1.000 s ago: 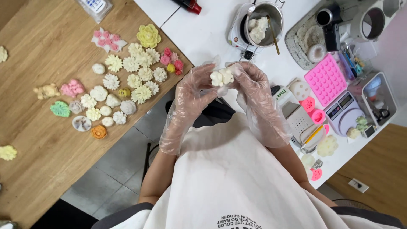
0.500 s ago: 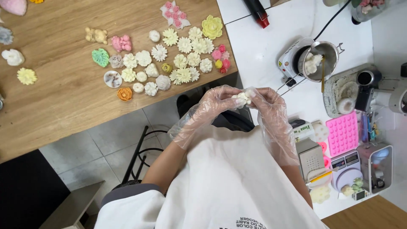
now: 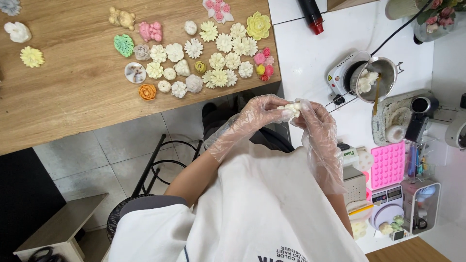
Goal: Preparing wax and placing it into flower-shaped molds.
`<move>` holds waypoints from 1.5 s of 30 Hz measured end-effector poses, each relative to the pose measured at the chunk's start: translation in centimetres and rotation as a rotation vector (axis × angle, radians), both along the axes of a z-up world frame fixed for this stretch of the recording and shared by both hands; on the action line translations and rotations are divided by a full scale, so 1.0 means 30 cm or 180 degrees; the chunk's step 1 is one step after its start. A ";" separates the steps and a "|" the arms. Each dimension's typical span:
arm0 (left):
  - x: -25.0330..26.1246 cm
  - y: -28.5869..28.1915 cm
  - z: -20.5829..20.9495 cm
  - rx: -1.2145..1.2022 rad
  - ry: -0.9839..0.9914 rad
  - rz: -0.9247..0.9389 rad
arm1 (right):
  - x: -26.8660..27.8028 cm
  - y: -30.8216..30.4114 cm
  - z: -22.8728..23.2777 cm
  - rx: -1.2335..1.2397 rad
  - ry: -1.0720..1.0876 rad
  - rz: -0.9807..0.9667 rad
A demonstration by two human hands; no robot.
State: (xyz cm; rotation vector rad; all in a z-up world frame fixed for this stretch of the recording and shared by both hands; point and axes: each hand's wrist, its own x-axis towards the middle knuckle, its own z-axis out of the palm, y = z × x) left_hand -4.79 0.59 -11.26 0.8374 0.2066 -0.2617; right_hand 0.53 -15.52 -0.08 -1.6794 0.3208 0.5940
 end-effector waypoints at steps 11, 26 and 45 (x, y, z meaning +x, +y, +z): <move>-0.003 0.017 0.057 -0.0302 0.0342 0.0038 | -0.008 -0.026 -0.010 0.0126 0.0089 -0.0091; 0.022 -0.014 0.044 -0.0428 0.0595 -0.0436 | -0.011 -0.106 -0.075 0.0472 -0.0117 -0.0237; 0.088 0.003 0.123 -0.0545 0.1247 -0.1344 | 0.035 -0.159 -0.101 -0.0058 -0.0075 0.0049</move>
